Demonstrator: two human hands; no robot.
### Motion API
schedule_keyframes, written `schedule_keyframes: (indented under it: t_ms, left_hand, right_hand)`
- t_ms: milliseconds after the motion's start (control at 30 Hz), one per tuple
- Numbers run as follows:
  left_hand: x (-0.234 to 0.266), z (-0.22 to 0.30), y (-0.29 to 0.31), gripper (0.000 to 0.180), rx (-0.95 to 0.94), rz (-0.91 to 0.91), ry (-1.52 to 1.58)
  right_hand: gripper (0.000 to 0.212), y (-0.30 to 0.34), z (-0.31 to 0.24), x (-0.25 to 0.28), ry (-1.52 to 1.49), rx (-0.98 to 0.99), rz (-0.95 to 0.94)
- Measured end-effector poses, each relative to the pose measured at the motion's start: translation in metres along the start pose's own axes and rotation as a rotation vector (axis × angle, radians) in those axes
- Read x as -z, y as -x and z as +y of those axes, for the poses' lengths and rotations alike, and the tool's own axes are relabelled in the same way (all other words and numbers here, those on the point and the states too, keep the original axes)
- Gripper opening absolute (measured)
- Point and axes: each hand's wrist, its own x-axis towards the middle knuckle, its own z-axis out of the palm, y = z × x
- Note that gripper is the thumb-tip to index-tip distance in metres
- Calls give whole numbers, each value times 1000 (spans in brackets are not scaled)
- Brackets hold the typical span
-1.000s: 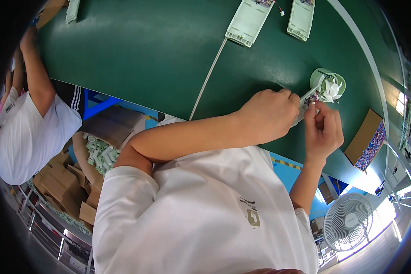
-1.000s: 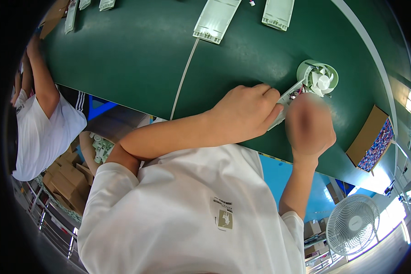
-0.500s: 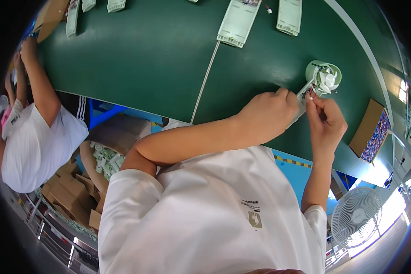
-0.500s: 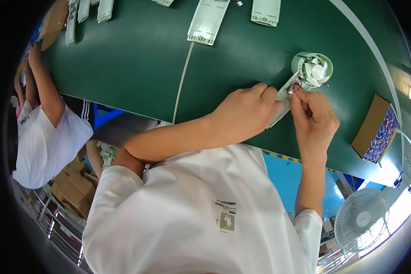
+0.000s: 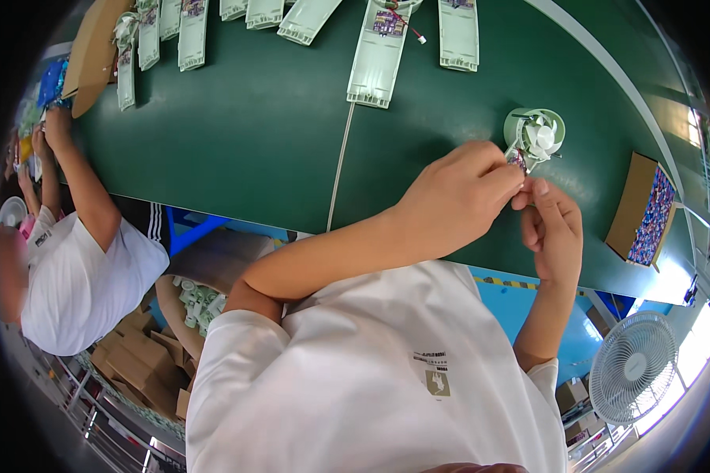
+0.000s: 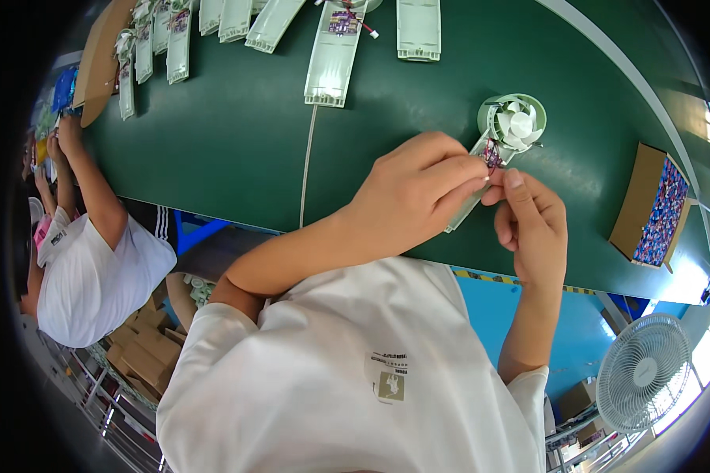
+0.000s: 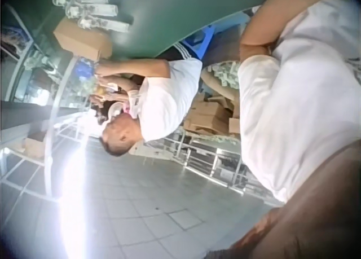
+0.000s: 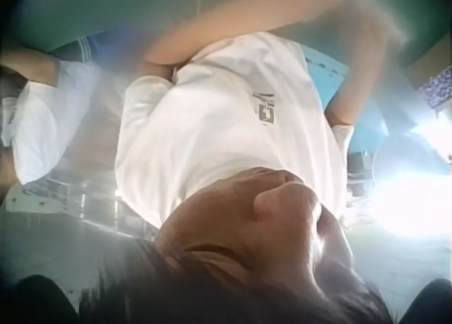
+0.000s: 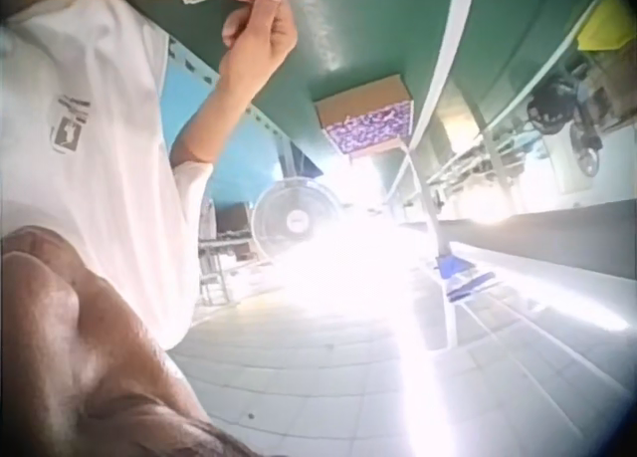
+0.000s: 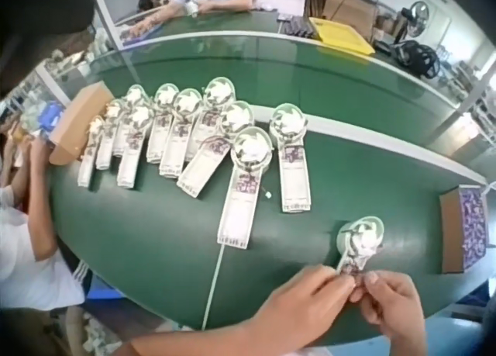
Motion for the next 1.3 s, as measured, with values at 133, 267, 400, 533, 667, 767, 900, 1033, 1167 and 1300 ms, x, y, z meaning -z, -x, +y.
schedule_keyframes:
  t_ms: [133,267,400,533,667,767,900,1033,1167,1300]
  left_hand:
    - [-2,0,6,17,33,-2,72]
    - [-2,1,8,17,37,-7,69]
    - [-4,1,9,16,7,22,17]
    - [-6,-1,11,17,-40,11,-54]
    - [-7,-5,10,21,-95,5,-131]
    - [-1,7,1,29,169,-97,-80]
    - [-1,2,2,42,362,-350,-78]
    - [-9,2,1,38,397,-385,11]
    - [-18,0,0,30,387,-325,45]
    - [-23,-3,-1,29,402,-321,52]
  right_hand:
    - [25,-3,6,-1,-106,-29,-77]
    - [24,-3,13,-4,-113,-39,-28]
    - [20,-6,15,-2,-153,-19,-30]
    - [17,-5,13,-3,-183,-31,-15]
    - [15,-3,20,0,-186,-2,-41]
    - [16,-8,24,17,-165,78,-47]
    - [18,-9,24,22,96,227,143]
    - [17,-12,28,19,170,307,188]
    - [15,-17,38,22,214,360,203]
    - [15,-18,40,20,213,383,234]
